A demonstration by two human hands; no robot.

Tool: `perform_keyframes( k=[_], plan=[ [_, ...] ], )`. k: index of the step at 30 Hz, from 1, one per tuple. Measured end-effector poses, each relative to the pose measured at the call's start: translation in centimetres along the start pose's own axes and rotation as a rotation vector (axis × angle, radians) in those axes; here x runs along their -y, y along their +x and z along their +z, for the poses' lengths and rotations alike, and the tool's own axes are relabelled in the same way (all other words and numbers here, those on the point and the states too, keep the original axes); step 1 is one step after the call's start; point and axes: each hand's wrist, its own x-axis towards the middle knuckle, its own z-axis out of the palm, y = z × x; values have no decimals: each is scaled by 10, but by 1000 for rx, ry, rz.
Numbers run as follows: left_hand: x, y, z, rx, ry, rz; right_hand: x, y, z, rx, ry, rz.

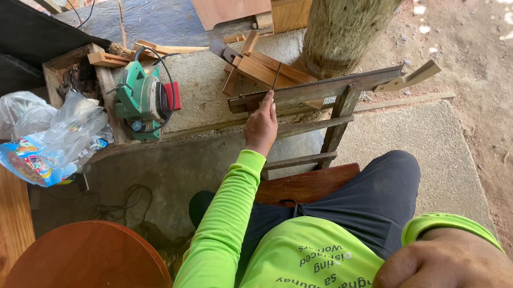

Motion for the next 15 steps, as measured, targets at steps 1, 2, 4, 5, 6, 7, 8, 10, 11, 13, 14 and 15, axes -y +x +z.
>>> perform_keyframes(
  k=[1,2,4,5,6,7,8,10,11,13,14,15],
  plan=[
    [1,0,2,-26,-5,18,28,-2,54,211,-76,-12],
    [3,-1,3,-52,-10,37,64,6,107,421,-152,-26],
    [0,-2,0,-51,-5,26,96,-7,181,844,-305,-68],
    [-2,-2,-2,-48,1,22,106,5,219,1055,-382,-89],
    [-1,-3,-2,-48,1,19,65,-2,203,1266,-458,-112],
    [-1,-3,-1,-45,-3,15,27,-6,183,1480,-532,-134],
    [-1,-3,-1,-43,-7,10,5,-6,153,1694,-604,-158],
    [-1,-2,-2,-47,-23,19,-102,-37,40,2618,-254,-525],
    [-1,-2,-2,-50,-38,26,-144,-30,-22,3436,345,-971],
    [-4,-2,-8,-28,-36,16,-173,-74,34,3053,231,-909],
    [-6,-2,-11,-5,-32,6,-188,-95,62,2666,149,-840],
    [-4,-2,-11,-3,-32,11,-197,-108,110,2664,155,-836]
  ],
)
